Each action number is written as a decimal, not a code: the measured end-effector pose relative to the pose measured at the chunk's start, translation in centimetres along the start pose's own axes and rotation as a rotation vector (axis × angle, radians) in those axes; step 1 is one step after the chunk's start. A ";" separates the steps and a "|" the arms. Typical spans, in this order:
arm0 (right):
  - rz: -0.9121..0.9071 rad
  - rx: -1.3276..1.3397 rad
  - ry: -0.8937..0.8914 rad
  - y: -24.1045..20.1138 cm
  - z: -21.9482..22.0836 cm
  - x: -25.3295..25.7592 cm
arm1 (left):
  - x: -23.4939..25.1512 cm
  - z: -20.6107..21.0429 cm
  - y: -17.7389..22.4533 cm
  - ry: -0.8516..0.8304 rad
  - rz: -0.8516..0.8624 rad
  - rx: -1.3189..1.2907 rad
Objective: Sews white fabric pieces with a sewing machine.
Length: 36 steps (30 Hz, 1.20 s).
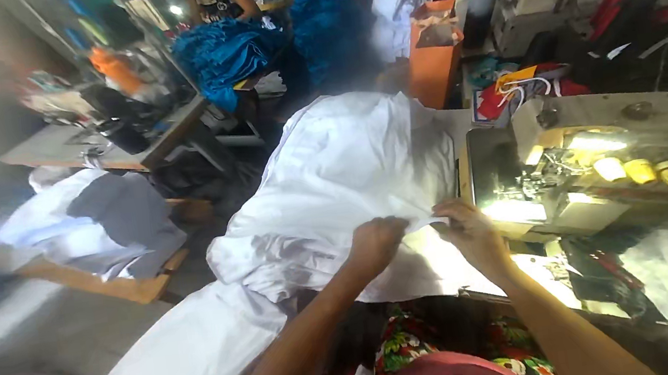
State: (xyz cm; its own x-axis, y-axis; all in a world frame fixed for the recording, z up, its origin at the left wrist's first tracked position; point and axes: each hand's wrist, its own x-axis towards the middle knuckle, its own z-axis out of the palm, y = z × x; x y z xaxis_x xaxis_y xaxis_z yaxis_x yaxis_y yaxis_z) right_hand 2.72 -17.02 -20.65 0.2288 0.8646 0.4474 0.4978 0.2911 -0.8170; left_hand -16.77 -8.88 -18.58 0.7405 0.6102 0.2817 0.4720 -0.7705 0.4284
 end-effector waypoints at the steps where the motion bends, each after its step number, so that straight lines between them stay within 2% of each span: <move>1: -0.007 0.134 0.051 -0.6 -1.1 -0.4 | 0.0 -1.2 1.4 0.098 -0.038 -0.095; 2: 0.054 0.278 0.074 -1.1 -2.0 -0.9 | -0.2 -2.8 3.0 0.155 -0.065 -0.215; 3: 0.191 0.430 0.076 -1.7 -2.7 -1.5 | -0.8 -4.3 4.8 0.175 -0.060 -0.330; 5: 0.607 0.705 0.057 -3.7 -3.1 -2.4 | -2.7 -5.4 8.3 0.103 0.070 -0.434; 6: 0.819 0.809 0.065 -5.0 -3.1 -2.3 | -3.6 -5.1 9.7 0.016 0.156 -0.384; 8: 0.858 1.076 0.101 -2.7 -2.2 -3.7 | -4.9 -3.2 11.1 -0.277 0.244 -0.223; 9: 0.895 1.180 0.133 -1.4 -1.7 -4.7 | -5.1 -2.4 10.9 -0.503 0.229 -0.217; 10: 0.951 1.324 0.121 -0.4 -1.5 -5.5 | -5.1 -1.6 10.2 -0.649 0.199 -0.250; 11: 0.978 1.434 0.086 0.2 -1.5 -6.2 | -5.0 -1.1 9.4 -0.664 0.153 -0.291; 14: 0.920 1.511 0.028 0.9 -1.3 -8.0 | -3.7 -0.1 7.5 -0.461 -0.050 -0.324; 16: 0.905 1.456 0.035 0.5 -1.3 -8.7 | -3.3 1.3 6.8 -0.384 -0.162 -0.366; 21: 1.137 1.267 0.288 0.3 -1.5 -9.6 | -3.9 4.9 7.8 -0.279 -0.314 -0.454; 27: 1.236 1.206 0.282 0.0 -0.3 -8.8 | -3.6 6.3 8.8 -0.259 -0.359 -0.389; 32: 1.097 1.101 0.201 -0.9 0.2 -9.1 | -4.1 6.0 9.1 -0.288 -0.427 -0.336; 34: 1.041 1.009 0.139 -1.2 0.2 -9.4 | -4.5 6.3 8.7 -0.210 -0.429 -0.309; 36: 1.012 0.973 0.164 -1.4 0.4 -9.5 | -4.7 6.3 8.2 -0.117 -0.406 -0.289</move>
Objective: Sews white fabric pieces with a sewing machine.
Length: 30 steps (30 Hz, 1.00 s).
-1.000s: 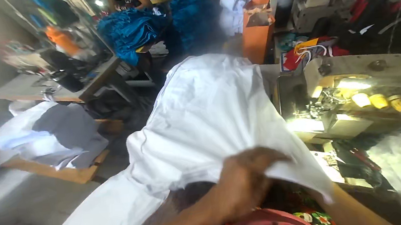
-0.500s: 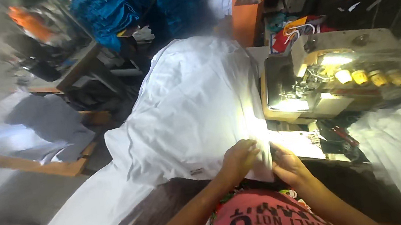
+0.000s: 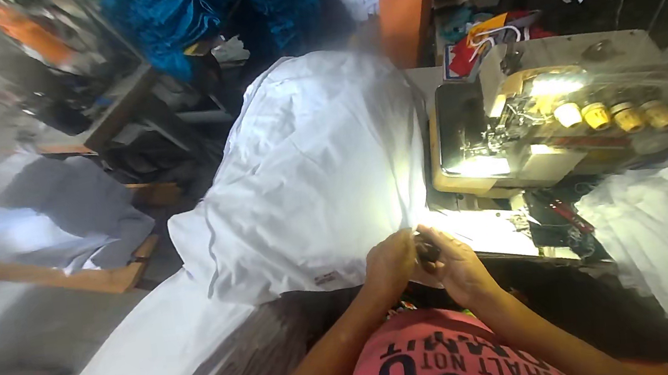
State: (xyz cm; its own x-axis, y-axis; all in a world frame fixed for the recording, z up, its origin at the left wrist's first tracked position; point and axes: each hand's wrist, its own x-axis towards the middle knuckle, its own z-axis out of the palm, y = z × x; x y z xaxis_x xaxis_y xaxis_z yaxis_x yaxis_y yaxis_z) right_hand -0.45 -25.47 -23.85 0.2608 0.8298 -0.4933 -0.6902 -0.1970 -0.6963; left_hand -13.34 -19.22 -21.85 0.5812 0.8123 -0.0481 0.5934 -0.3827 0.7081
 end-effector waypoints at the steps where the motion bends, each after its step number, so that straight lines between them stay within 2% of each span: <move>1: -0.020 0.003 0.017 0.0 0.1 0.0 | 0.1 0.0 -0.3 0.040 0.022 0.003; 3: -0.037 0.004 0.019 0.1 0.3 0.0 | 0.6 0.1 -0.8 0.090 0.055 0.023; 7: -0.068 -0.056 -0.071 0.1 0.5 -0.4 | 0.8 -0.3 0.3 0.002 -0.010 0.076; 12: -0.081 -0.081 -0.072 0.2 0.4 -0.5 | 0.2 0.6 -0.7 0.181 0.154 0.037; 18: -0.125 -0.049 -0.002 0.3 0.4 -0.4 | 1.5 -0.6 -0.5 -0.047 -0.097 -0.176; 21: -0.126 -0.045 -0.001 0.2 0.3 -0.5 | 1.1 -0.6 0.1 -0.060 -0.048 -0.113; 25: -0.119 -0.042 -0.005 0.2 0.1 -0.5 | 0.6 0.6 -0.3 0.096 0.125 -0.008; 30: -0.094 -0.015 0.046 0.3 0.3 -0.5 | 1.6 0.2 -0.8 -0.006 -0.005 -0.211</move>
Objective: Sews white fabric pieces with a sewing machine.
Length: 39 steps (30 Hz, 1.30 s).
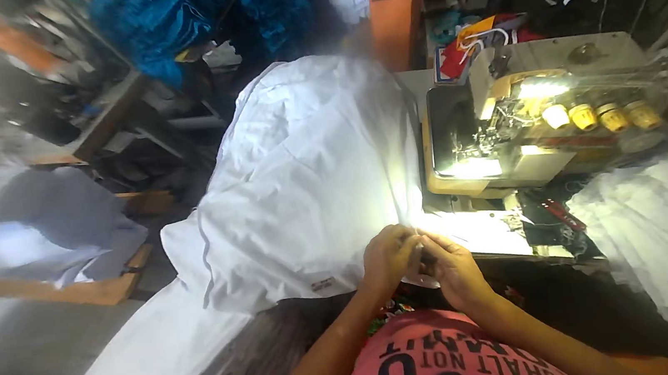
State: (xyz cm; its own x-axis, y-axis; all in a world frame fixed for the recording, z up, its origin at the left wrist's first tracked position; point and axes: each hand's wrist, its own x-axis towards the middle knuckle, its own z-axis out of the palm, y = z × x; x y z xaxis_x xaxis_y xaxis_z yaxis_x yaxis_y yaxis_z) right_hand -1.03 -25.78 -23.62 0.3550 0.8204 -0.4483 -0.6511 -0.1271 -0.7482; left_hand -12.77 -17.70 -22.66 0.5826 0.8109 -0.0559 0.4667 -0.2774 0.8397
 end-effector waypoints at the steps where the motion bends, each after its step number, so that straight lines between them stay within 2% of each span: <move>1: 0.017 0.012 0.002 0.0 -0.1 0.1 | 0.2 0.0 -0.2 -0.025 -0.027 -0.058; 7: 0.226 0.205 -0.017 -1.0 -0.4 1.1 | 0.8 -0.5 0.6 -0.078 -0.124 -0.503; 10: 0.112 0.104 -0.063 -2.7 0.0 2.1 | 1.5 -1.8 2.3 -0.076 -0.192 -0.646; 14: -0.098 0.065 -0.107 -6.9 0.9 3.3 | 3.2 -6.1 5.2 0.001 -0.333 -0.886; 16: -0.190 0.045 -0.157 -9.4 1.4 3.6 | 3.8 -8.9 6.7 -0.008 -0.285 -0.880; 18: -0.378 -0.121 -0.234 -11.8 1.0 3.5 | 4.5 -11.9 7.8 -0.034 -0.079 -0.754; 19: -0.500 -0.290 -0.247 -12.8 0.6 3.2 | 4.5 -13.2 8.0 -0.051 0.060 -0.576; 21: -0.704 -0.756 -0.240 -14.1 -0.2 2.0 | 3.6 -15.1 8.5 -0.024 0.266 -0.049; 23: -0.949 -1.175 -0.163 -13.6 -0.6 1.1 | 1.9 -14.6 8.2 0.110 0.420 0.401; 24: -1.126 -1.271 -0.071 -12.8 -0.6 1.1 | 1.4 -13.8 7.5 0.222 0.508 0.524; 26: -1.396 -1.256 0.180 -11.5 -0.4 1.2 | 1.1 -12.1 6.3 0.481 0.623 0.585; 27: -1.436 -1.178 0.247 -11.2 -0.2 1.4 | 1.2 -11.4 6.0 0.587 0.655 0.539; 28: -1.398 -1.062 0.226 -10.9 -0.1 1.6 | 1.3 -10.9 5.8 0.637 0.668 0.448; 30: -1.157 -0.745 0.032 -10.0 0.5 1.8 | 1.2 -9.9 5.8 0.562 0.615 0.154; 32: -0.773 -0.388 -0.089 -9.6 1.7 1.4 | 1.3 -9.1 5.7 0.408 0.451 -0.221; 34: -0.483 -0.138 -0.132 -9.7 2.5 1.4 | 1.8 -9.0 5.8 0.268 0.189 -0.521; 36: -0.361 -0.020 -0.160 -9.5 2.5 1.9 | 2.3 -9.5 5.8 0.160 -0.049 -0.725; 37: -0.345 -0.011 -0.159 -9.3 2.4 2.2 | 2.5 -9.7 5.5 0.127 -0.114 -0.758; 39: -0.427 -0.124 -0.160 -8.2 1.7 3.2 | 2.8 -9.8 4.0 0.112 -0.076 -0.624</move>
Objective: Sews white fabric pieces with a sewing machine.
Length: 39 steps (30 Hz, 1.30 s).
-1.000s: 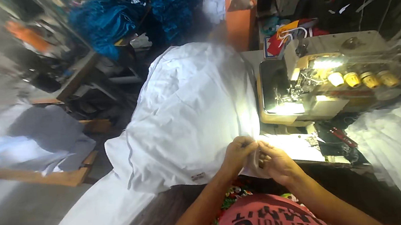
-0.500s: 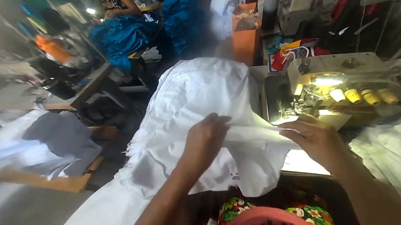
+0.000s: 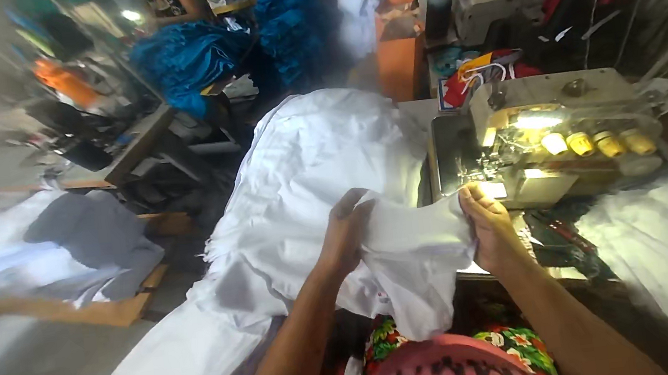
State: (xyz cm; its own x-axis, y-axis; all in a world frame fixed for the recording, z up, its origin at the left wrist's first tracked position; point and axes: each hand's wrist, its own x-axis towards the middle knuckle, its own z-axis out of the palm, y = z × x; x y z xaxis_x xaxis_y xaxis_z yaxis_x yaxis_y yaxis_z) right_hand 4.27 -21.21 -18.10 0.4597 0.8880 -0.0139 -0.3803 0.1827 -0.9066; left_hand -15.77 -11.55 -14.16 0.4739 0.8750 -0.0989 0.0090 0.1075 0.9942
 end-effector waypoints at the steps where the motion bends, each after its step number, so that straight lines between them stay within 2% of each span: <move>1: -0.108 -0.127 -0.036 1.2 -0.8 0.1 | 0.1 -0.7 -0.8 -0.015 0.111 0.169; 3: -0.389 -0.409 -0.091 4.1 -2.5 0.3 | 0.0 -2.0 -2.4 0.004 0.362 0.592; 4: -0.500 -0.510 -0.099 5.6 -3.1 0.2 | 0.1 -2.2 -3.3 0.025 0.418 0.749; 6: -0.632 -0.678 -0.083 8.5 -3.9 0.1 | 0.3 -2.2 -5.4 0.040 0.410 0.948; 9: -0.632 -0.846 -0.041 11.4 -4.5 -0.1 | 0.7 -1.3 -7.9 0.057 0.243 1.086; 12: -0.564 -0.922 -0.062 11.2 -4.3 -0.3 | 1.0 -0.5 -8.1 0.112 0.247 1.163; 14: -0.490 -0.907 -0.139 9.1 -4.5 -0.4 | 1.1 -0.4 -7.4 0.121 0.257 1.203; 16: -0.457 -0.894 -0.176 4.9 -5.2 -1.0 | 1.0 -0.3 -6.3 0.083 0.258 1.229; 19: -0.476 -1.072 -0.147 -5.3 -7.5 -2.6 | 0.9 -0.3 -5.8 0.030 0.490 1.220; 22: -0.478 -1.351 0.011 -15.6 -11.6 -3.1 | 0.6 0.6 -5.0 -0.009 0.671 1.192; 24: -0.321 -1.529 0.190 -21.4 -15.7 -1.9 | 0.4 1.5 -4.9 -0.021 0.738 1.193; 26: -0.178 -1.645 0.340 -24.9 -21.2 0.2 | 0.3 2.4 -4.9 -0.023 0.792 1.191; 28: 0.044 -1.741 0.425 -25.8 -26.4 2.0 | 0.3 3.5 -4.7 -0.017 0.844 1.194; 30: 0.274 -1.777 0.431 -25.2 -30.1 3.4 | 0.3 4.3 -4.5 -0.005 0.906 1.199; 31: 0.333 -1.752 0.428 -24.7 -31.4 3.9 | 0.3 4.5 -4.3 0.001 0.928 1.202; 34: 0.314 -1.587 0.444 -23.6 -32.8 4.7 | 0.0 4.4 -3.6 0.015 0.938 1.197; 37: 0.248 -1.576 0.504 -23.2 -33.1 5.2 | -0.2 3.8 -3.5 0.011 0.917 1.179; 39: 0.322 -1.593 0.587 -23.2 -33.4 5.3 | -0.4 3.5 -3.5 0.010 0.909 1.172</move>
State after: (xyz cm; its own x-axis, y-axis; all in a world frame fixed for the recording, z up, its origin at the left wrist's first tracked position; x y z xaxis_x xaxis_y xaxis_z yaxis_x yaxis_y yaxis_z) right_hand 42.29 -34.86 -11.22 0.8763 0.4760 -0.0750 0.4297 -0.8424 -0.3250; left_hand -12.92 -13.90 -17.46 0.7001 0.4357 0.5657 0.4103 -0.8939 0.1806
